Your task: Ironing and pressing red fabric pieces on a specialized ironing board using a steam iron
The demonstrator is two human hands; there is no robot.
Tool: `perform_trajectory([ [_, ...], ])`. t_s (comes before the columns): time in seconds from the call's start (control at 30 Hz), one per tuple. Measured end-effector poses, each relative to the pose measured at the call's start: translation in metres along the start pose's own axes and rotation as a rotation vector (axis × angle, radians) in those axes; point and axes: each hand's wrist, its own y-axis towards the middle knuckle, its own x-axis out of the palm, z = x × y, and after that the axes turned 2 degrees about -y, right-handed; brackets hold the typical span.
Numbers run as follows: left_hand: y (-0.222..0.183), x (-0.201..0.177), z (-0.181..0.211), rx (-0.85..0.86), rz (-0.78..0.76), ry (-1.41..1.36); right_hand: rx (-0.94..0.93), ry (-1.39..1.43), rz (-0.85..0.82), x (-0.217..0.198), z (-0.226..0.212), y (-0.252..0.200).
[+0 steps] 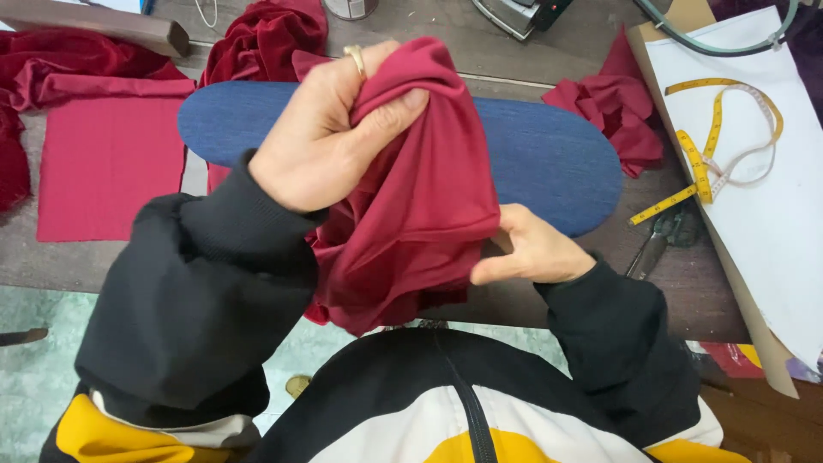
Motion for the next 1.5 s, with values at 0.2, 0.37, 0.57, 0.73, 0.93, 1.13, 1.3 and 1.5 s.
perform_trajectory([
  [0.2,-0.014,-0.002,-0.032,-0.159,-0.041,-0.351,0.049,-0.044,0.248,0.0,0.033,-0.02],
  [0.37,-0.028,0.012,-0.04,-0.433,-0.074,-0.564,-0.155,0.478,0.487,-0.022,0.076,-0.047],
  [0.57,-0.07,0.068,-0.079,-0.407,-0.449,-0.355,-0.369,0.603,0.641,-0.077,0.092,-0.124],
  [0.73,-0.094,0.075,-0.096,-0.447,-0.489,-0.143,-0.177,0.197,0.787,-0.066,0.063,-0.119],
  [0.93,-0.125,0.011,-0.126,-0.776,0.025,-0.33,0.04,0.423,0.703,0.011,0.013,-0.035],
  [1.13,-0.133,-0.006,-0.176,-1.149,0.764,-0.663,0.128,0.266,0.493,0.041,0.017,0.004],
  [1.3,-0.127,-0.022,-0.204,-0.905,0.949,-0.892,0.149,0.33,0.42,0.04,0.008,0.003],
  [1.5,-0.076,0.027,-0.151,-1.146,0.818,-0.731,0.11,0.346,0.456,0.031,0.006,-0.006],
])
